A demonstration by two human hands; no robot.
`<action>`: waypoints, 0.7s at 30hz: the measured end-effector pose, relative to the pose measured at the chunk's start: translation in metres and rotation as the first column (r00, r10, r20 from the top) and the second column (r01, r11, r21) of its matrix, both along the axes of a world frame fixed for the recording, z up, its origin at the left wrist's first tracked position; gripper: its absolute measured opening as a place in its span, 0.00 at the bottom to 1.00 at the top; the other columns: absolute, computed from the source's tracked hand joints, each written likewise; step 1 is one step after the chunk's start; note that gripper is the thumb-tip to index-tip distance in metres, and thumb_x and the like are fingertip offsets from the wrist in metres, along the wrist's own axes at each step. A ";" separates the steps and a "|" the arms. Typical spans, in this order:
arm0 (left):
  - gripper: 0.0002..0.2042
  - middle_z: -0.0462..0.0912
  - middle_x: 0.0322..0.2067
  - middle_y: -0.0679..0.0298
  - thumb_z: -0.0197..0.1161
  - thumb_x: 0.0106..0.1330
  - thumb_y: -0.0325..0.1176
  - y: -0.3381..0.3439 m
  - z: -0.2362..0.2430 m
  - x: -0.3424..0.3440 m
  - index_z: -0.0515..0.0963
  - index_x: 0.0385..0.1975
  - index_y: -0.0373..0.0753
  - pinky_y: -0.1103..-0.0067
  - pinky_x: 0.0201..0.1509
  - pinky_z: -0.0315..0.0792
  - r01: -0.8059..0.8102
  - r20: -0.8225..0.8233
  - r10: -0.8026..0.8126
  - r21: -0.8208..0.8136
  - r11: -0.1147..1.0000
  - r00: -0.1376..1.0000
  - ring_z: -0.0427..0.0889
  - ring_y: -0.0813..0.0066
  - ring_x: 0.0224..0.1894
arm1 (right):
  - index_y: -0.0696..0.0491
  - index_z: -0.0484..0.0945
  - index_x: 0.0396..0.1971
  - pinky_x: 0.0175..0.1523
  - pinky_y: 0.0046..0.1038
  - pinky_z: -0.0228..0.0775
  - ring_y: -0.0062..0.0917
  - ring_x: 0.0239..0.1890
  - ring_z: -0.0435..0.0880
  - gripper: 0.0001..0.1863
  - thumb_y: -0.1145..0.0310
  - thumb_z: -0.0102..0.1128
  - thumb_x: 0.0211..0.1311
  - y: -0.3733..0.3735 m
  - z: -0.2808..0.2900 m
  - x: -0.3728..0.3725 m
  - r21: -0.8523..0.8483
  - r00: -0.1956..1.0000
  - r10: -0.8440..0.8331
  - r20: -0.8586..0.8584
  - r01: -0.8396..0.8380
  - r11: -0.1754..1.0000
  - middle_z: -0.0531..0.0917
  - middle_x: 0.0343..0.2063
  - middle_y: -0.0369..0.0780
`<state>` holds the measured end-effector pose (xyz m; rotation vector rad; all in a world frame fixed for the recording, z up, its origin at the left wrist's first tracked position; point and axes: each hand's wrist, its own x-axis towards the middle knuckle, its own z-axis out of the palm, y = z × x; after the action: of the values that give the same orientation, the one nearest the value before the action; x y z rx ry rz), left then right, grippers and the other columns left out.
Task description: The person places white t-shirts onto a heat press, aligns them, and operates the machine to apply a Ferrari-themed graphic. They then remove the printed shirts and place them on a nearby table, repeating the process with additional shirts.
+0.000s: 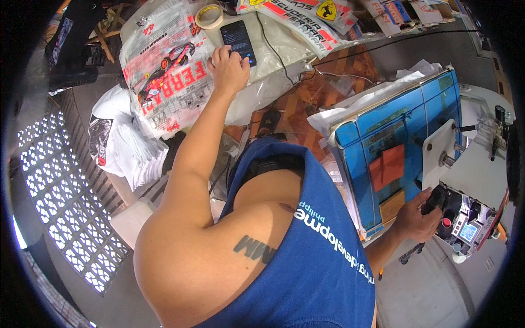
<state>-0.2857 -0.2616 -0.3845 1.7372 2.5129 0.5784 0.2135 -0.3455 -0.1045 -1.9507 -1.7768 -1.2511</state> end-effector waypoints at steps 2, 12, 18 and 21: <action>0.14 0.77 0.64 0.53 0.67 0.66 0.45 0.003 -0.001 0.002 0.86 0.36 0.38 0.42 0.71 0.55 -0.013 -0.044 0.013 0.005 1.000 0.999 0.64 0.50 0.72 | 0.52 0.82 0.28 0.28 0.38 0.74 0.38 0.24 0.87 0.21 0.49 0.75 0.63 0.000 -0.001 0.000 -0.001 1.000 0.000 0.018 0.000 1.000 0.87 0.24 0.38; 0.11 0.83 0.57 0.62 0.68 0.65 0.40 0.022 -0.001 0.051 0.85 0.28 0.38 0.52 0.67 0.62 0.288 0.171 -0.338 0.261 0.921 0.925 0.73 0.58 0.66 | 0.52 0.85 0.31 0.30 0.40 0.77 0.38 0.25 0.88 0.20 0.48 0.74 0.62 0.000 0.001 -0.005 0.008 0.998 0.018 0.052 -0.018 1.000 0.89 0.26 0.37; 0.08 0.84 0.55 0.60 0.69 0.65 0.36 -0.018 -0.002 0.062 0.84 0.28 0.40 0.57 0.66 0.64 0.265 0.237 -0.338 0.293 0.919 0.911 0.75 0.56 0.63 | 0.53 0.85 0.33 0.32 0.37 0.79 0.38 0.28 0.89 0.18 0.52 0.76 0.62 -0.004 0.002 -0.007 -0.029 0.999 0.044 0.017 -0.044 0.999 0.89 0.29 0.39; 0.07 0.83 0.55 0.60 0.69 0.63 0.35 -0.034 -0.008 0.049 0.84 0.27 0.39 0.55 0.66 0.63 0.152 0.262 -0.231 0.290 0.945 0.937 0.74 0.55 0.63 | 0.54 0.86 0.34 0.32 0.36 0.80 0.38 0.28 0.89 0.18 0.52 0.75 0.62 -0.007 0.001 -0.002 -0.028 0.997 0.078 -0.015 -0.078 0.997 0.90 0.30 0.40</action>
<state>-0.2370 -0.2958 -0.3929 1.7923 2.1124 1.1092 0.2112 -0.3528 -0.1031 -1.8809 -1.8553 -1.1898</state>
